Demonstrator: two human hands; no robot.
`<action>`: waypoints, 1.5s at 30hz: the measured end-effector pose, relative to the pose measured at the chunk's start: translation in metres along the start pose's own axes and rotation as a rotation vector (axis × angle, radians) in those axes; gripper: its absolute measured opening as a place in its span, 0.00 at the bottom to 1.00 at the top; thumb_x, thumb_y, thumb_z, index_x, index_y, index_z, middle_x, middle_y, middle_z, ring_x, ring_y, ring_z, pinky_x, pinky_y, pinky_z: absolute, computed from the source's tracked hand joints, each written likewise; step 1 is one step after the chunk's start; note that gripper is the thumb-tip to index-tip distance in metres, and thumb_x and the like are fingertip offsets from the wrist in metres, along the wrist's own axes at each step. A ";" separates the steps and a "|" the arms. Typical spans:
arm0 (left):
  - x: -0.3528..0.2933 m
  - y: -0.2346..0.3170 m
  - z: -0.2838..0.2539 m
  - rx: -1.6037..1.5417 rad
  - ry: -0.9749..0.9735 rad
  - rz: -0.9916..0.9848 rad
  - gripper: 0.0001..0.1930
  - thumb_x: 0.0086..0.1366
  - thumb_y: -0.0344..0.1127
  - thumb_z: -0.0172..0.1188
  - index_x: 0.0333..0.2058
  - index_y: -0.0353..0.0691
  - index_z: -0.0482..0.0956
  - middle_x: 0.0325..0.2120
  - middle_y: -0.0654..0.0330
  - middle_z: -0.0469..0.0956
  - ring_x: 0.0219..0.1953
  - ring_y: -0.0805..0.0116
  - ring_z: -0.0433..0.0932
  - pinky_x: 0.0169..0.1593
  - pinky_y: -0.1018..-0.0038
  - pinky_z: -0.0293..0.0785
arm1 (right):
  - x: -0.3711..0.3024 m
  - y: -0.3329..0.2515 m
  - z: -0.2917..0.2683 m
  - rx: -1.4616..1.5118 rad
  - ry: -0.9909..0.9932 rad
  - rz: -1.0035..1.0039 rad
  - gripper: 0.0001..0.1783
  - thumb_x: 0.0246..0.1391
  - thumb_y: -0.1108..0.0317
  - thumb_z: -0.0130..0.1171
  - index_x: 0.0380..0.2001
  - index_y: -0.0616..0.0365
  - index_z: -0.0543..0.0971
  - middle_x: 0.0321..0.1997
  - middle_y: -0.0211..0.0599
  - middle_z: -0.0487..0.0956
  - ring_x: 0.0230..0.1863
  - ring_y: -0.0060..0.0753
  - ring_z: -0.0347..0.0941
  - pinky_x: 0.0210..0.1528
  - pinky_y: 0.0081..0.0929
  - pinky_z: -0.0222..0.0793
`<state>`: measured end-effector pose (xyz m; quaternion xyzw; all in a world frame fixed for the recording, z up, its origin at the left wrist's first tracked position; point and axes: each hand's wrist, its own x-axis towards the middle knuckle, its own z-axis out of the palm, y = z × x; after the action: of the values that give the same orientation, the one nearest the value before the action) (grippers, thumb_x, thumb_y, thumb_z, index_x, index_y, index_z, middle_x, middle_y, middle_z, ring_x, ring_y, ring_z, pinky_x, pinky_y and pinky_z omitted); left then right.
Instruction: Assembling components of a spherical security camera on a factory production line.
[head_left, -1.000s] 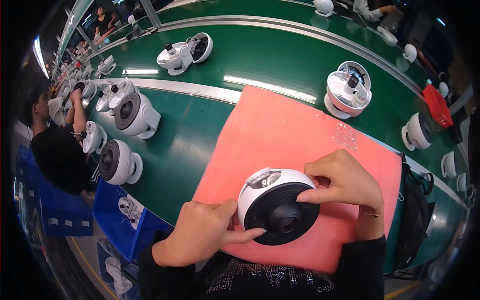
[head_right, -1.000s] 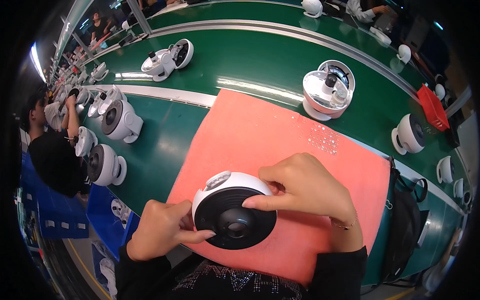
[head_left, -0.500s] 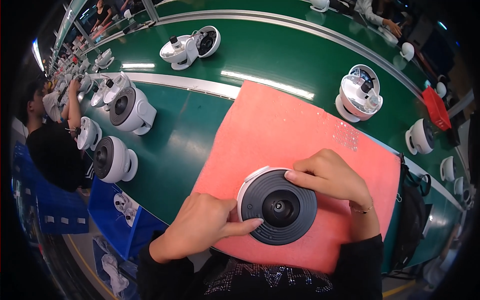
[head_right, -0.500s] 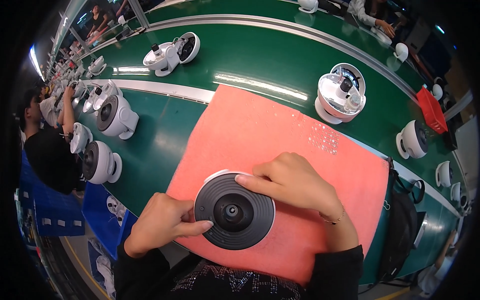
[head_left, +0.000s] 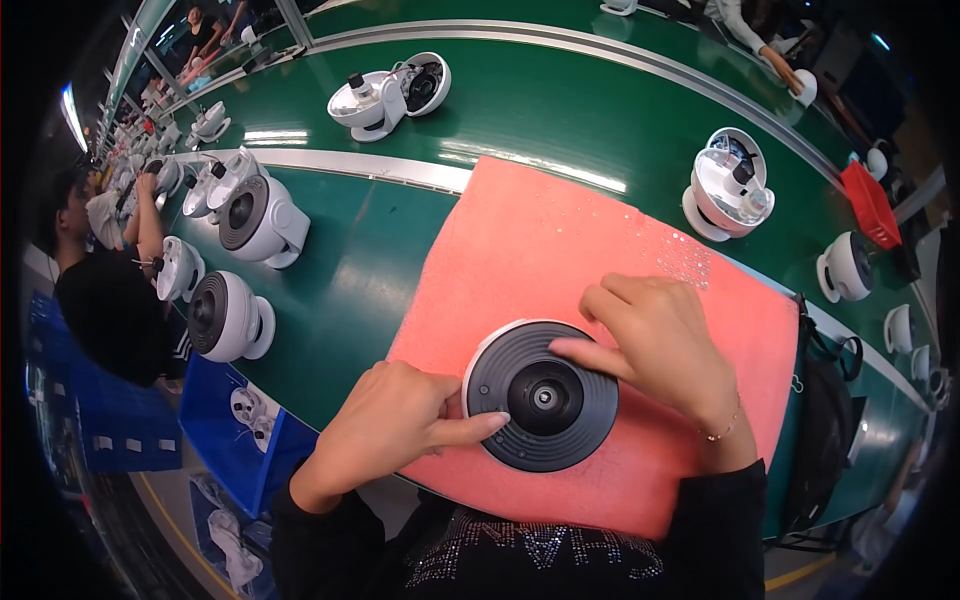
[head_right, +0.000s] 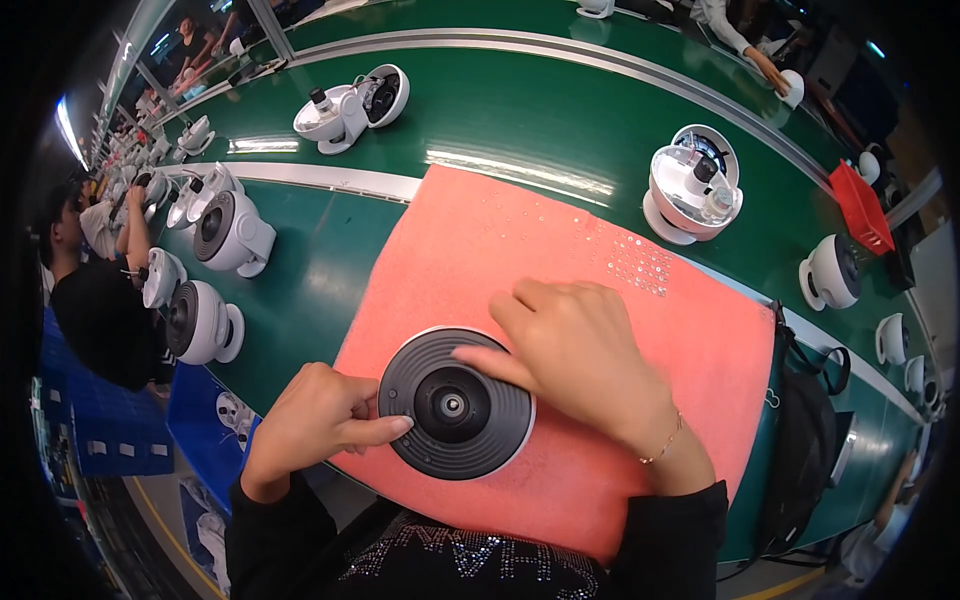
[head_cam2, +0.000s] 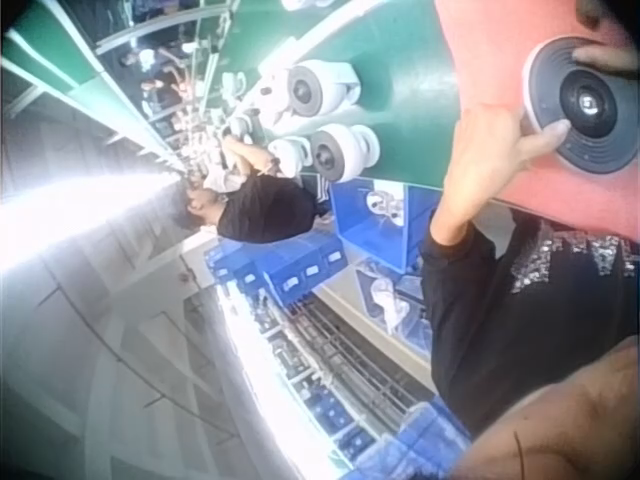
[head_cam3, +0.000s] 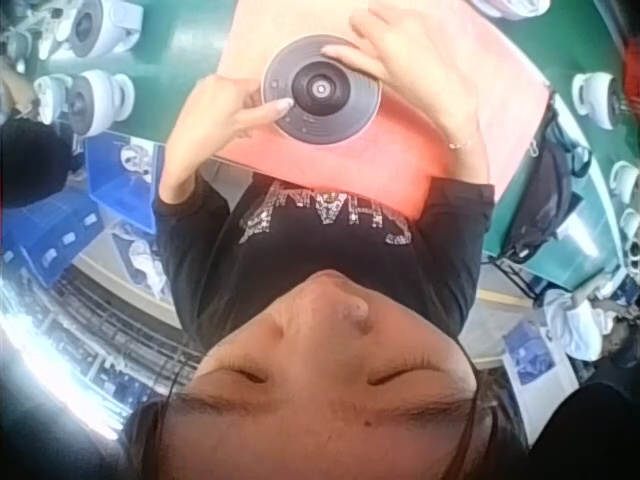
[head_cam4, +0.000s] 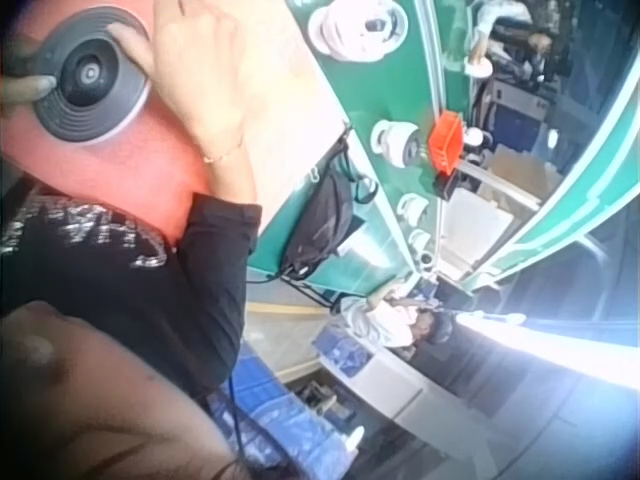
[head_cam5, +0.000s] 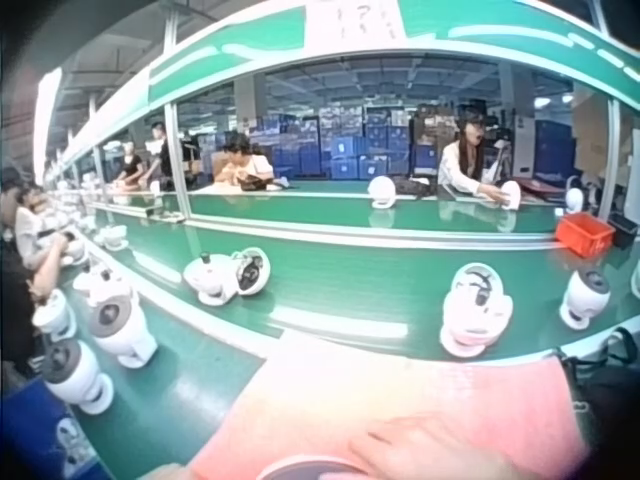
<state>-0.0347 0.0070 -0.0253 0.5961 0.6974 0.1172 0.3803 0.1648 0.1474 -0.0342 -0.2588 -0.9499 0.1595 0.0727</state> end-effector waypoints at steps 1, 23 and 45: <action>0.001 0.000 0.002 0.002 0.005 0.006 0.26 0.53 0.57 0.59 0.16 0.36 0.76 0.07 0.57 0.68 0.13 0.60 0.71 0.23 0.70 0.66 | -0.002 -0.005 -0.003 0.023 0.183 -0.162 0.20 0.44 0.50 0.60 0.19 0.58 0.74 0.20 0.36 0.72 0.23 0.39 0.69 0.25 0.33 0.62; -0.001 0.015 0.001 0.195 -0.010 0.028 0.25 0.52 0.57 0.60 0.18 0.36 0.78 0.06 0.57 0.69 0.13 0.58 0.72 0.23 0.71 0.69 | -0.020 -0.020 -0.006 0.435 0.089 -0.445 0.25 0.46 0.57 0.59 0.47 0.56 0.71 0.46 0.37 0.72 0.48 0.42 0.68 0.51 0.40 0.60; -0.002 0.072 0.026 -0.433 0.373 0.432 0.44 0.43 0.36 0.69 0.58 0.25 0.56 0.43 0.45 0.75 0.44 0.61 0.76 0.42 0.69 0.78 | -0.035 0.001 -0.035 0.629 0.444 -0.183 0.43 0.29 0.50 0.72 0.47 0.60 0.67 0.32 0.49 0.79 0.38 0.45 0.78 0.43 0.30 0.72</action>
<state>0.0364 0.0168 0.0017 0.6038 0.5718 0.4465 0.3303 0.2034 0.1395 -0.0032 -0.1663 -0.8349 0.3758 0.3661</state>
